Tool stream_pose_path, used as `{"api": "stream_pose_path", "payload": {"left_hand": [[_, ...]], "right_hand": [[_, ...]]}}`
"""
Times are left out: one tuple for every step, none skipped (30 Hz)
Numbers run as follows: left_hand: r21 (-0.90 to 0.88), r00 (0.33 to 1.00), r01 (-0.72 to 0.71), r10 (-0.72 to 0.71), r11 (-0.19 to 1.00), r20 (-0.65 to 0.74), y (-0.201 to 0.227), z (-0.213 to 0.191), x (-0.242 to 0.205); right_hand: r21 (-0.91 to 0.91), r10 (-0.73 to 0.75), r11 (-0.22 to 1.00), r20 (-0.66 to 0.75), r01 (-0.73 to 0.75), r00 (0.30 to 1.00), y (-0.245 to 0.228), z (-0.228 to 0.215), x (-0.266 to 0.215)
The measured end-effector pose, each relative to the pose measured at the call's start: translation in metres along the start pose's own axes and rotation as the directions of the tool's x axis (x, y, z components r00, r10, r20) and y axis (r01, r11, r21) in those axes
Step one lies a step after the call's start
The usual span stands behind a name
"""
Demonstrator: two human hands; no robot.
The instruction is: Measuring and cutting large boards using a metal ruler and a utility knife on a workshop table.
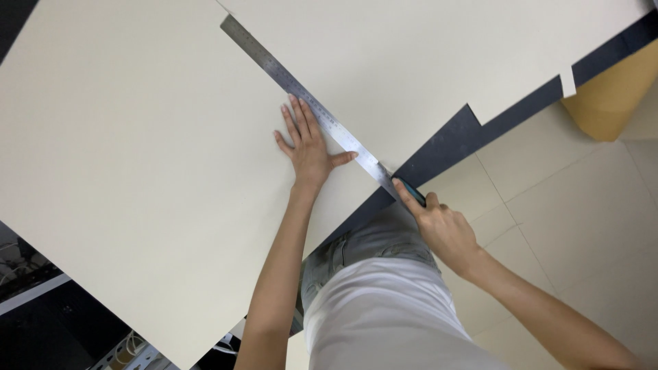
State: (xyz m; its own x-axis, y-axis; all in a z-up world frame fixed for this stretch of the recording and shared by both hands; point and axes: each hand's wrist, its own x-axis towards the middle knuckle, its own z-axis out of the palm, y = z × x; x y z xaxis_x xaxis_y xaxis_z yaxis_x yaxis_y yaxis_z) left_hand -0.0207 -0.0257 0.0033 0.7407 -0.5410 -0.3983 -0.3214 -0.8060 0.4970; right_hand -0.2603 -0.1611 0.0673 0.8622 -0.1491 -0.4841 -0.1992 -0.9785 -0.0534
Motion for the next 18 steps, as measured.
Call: {"api": "stream_pose_path", "payload": {"left_hand": [[0.001,1.0,0.005,-0.005,1.0,-0.011,0.001,0.0,0.001],[0.005,1.0,0.008,-0.008,1.0,-0.009,0.001,0.0,0.001],[0.01,1.0,0.014,-0.014,1.0,-0.004,0.001,0.001,-0.001],[0.01,1.0,0.022,-0.022,1.0,-0.01,0.0,0.002,0.0],[0.006,1.0,0.021,-0.021,1.0,-0.008,-0.001,0.003,0.001],[0.002,1.0,0.021,-0.021,1.0,-0.007,-0.002,0.004,0.001],[0.003,1.0,0.024,-0.024,1.0,-0.008,-0.002,0.004,0.002],[0.004,1.0,0.019,-0.019,1.0,-0.014,-0.002,0.005,0.002],[0.004,1.0,0.012,-0.012,1.0,-0.017,-0.002,0.005,0.002],[0.004,1.0,0.013,-0.013,1.0,-0.017,-0.001,0.003,0.003],[0.015,1.0,0.028,-0.028,1.0,0.004,0.001,0.002,0.003],[0.026,0.999,0.041,-0.042,0.999,0.025,0.002,0.0,0.002],[0.024,0.999,0.043,-0.044,0.999,0.023,0.002,0.001,0.003],[0.037,0.998,0.052,-0.053,0.998,0.039,0.003,0.0,0.003],[0.049,0.997,0.06,-0.062,0.997,0.053,0.003,-0.001,0.003],[0.046,0.997,0.061,-0.063,0.997,0.048,0.002,0.0,0.005],[0.065,0.995,0.076,-0.08,0.995,0.059,0.003,0.001,0.006],[0.084,0.993,0.09,-0.096,0.992,0.068,0.002,0.001,0.006]], "right_hand": [[-0.003,-0.009,1.0,-0.007,0.009,1.0,0.001,0.001,0.001],[0.0,-0.003,1.0,0.001,0.003,1.0,0.001,0.003,0.002],[0.004,0.002,1.0,0.014,-0.002,1.0,0.0,0.005,0.0],[0.003,-0.007,1.0,0.011,0.007,1.0,0.001,0.001,0.001],[0.023,-0.006,1.0,0.036,0.005,0.999,0.001,-0.003,0.001],[0.043,-0.005,0.999,0.06,0.002,0.998,0.001,-0.007,0.002],[0.043,-0.008,0.999,0.059,0.005,0.998,0.001,-0.006,0.002],[0.051,-0.005,0.999,0.067,0.002,0.998,0.001,-0.005,0.003],[0.057,-0.001,0.998,0.076,-0.004,0.997,0.001,-0.004,0.002],[0.058,-0.002,0.998,0.077,-0.003,0.997,0.001,-0.011,0.003],[0.076,-0.005,0.997,0.098,-0.002,0.995,0.001,-0.017,0.003],[0.095,-0.009,0.995,0.118,-0.002,0.993,0.0,-0.023,0.002],[0.093,-0.011,0.996,0.118,0.0,0.993,0.001,-0.028,0.004],[0.109,-0.016,0.994,0.146,0.0,0.989,0.002,-0.033,0.005],[0.123,-0.021,0.992,0.173,0.0,0.985,0.003,-0.039,0.007],[0.119,-0.023,0.993,0.171,0.003,0.985,0.005,-0.053,0.014],[0.158,-0.008,0.987,0.246,-0.032,0.969,0.007,-0.068,0.02],[0.193,0.004,0.979,0.321,-0.07,0.947,0.009,-0.083,0.025]]}}
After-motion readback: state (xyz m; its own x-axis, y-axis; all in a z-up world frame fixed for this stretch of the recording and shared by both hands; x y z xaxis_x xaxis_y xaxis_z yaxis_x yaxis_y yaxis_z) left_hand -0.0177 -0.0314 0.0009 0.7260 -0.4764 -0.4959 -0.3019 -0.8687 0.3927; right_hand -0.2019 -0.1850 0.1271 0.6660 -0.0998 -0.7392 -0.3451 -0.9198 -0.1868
